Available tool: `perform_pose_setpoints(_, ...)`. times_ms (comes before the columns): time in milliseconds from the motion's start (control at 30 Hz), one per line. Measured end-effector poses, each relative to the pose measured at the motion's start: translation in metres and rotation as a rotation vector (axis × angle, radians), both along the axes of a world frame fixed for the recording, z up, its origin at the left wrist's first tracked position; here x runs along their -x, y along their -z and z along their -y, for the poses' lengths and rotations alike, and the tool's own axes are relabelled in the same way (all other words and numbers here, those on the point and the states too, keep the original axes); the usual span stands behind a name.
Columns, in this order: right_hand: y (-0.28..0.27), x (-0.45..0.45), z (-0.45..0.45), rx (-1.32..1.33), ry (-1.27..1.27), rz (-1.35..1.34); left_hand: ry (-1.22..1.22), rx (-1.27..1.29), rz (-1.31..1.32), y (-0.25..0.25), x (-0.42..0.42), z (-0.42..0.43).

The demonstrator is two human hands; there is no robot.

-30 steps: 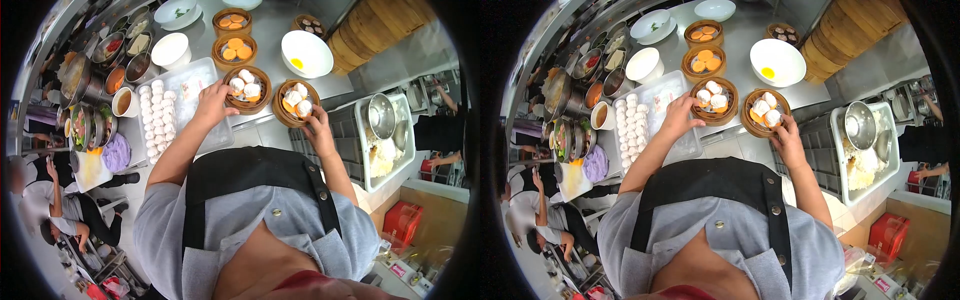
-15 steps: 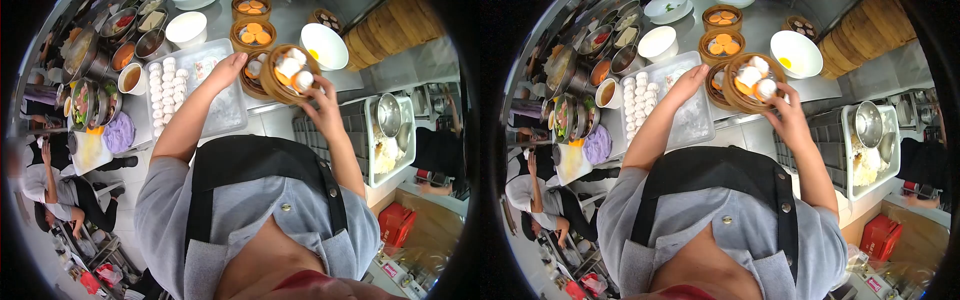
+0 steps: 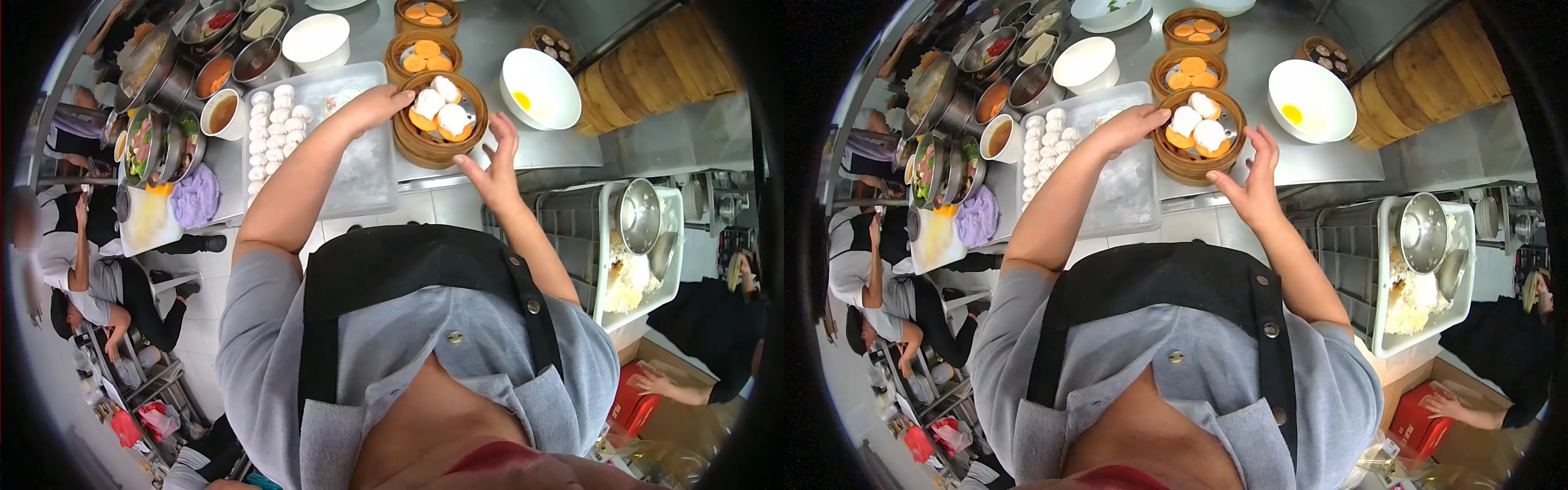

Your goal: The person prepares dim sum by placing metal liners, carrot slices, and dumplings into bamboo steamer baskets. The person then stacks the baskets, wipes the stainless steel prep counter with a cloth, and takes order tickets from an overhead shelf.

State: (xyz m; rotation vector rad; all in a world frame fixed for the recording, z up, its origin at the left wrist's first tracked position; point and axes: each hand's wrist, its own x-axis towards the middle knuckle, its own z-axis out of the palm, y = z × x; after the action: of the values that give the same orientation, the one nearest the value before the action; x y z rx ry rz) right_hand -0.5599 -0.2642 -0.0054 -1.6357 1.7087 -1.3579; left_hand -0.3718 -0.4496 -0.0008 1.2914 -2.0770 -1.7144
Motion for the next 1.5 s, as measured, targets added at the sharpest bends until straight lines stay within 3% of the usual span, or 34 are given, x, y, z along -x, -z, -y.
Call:
perform_pose_setpoints(67,0.012,0.004,0.000,-0.110,-0.045,0.446,0.027,0.026,-0.006,0.001,0.005,-0.008)
perform_pose_setpoints(100,0.014,0.011,0.001,-0.160,-0.139,0.462,0.038,0.034,-0.022,-0.008,0.010,-0.019)
perform_pose_setpoints(200,0.016,0.021,-0.003,-0.199,0.008,0.615,0.008,-0.032,-0.034,-0.008,0.024,-0.043)
perform_pose_setpoints(300,0.008,0.027,-0.010,-0.209,-0.005,0.677,-0.150,-0.242,-0.150,-0.019,0.031,-0.078)
perform_pose_setpoints(400,0.010,0.028,-0.014,-0.264,0.008,0.769,-0.360,-0.684,-0.255,-0.009,0.035,-0.099)
perform_pose_setpoints(533,0.018,0.018,-0.014,-0.317,0.079,0.810,-0.272,-0.851,-0.577,-0.002,0.025,-0.094)
perform_pose_setpoints(733,0.006,0.013,-0.009,-0.314,0.020,0.890,-0.285,-0.785,-0.604,-0.019,0.017,-0.100)
perform_pose_setpoints(933,-0.074,0.041,0.028,-0.259,-0.167,0.829,-0.337,-0.597,-0.576,-0.123,0.040,-0.083)
perform_pose_setpoints(1067,-0.105,0.099,0.102,-0.228,-0.271,0.857,-0.281,-0.503,-0.640,-0.159,0.092,-0.023)
perform_pose_setpoints(1133,-0.135,0.120,0.131,-0.238,-0.242,0.815,-0.295,-0.523,-0.687,-0.158,0.123,0.017)
perform_pose_setpoints(1300,-0.118,0.189,0.227,-0.289,0.012,0.740,-0.402,-0.564,-0.766,-0.114,0.206,0.104)
perform_pose_setpoints(1400,-0.093,0.218,0.277,-0.262,0.099,0.900,-0.433,-0.618,-0.810,-0.082,0.244,0.140)
perform_pose_setpoints(1500,-0.062,0.242,0.314,-0.250,0.296,0.742,-0.432,-0.605,-0.818,-0.067,0.271,0.159)
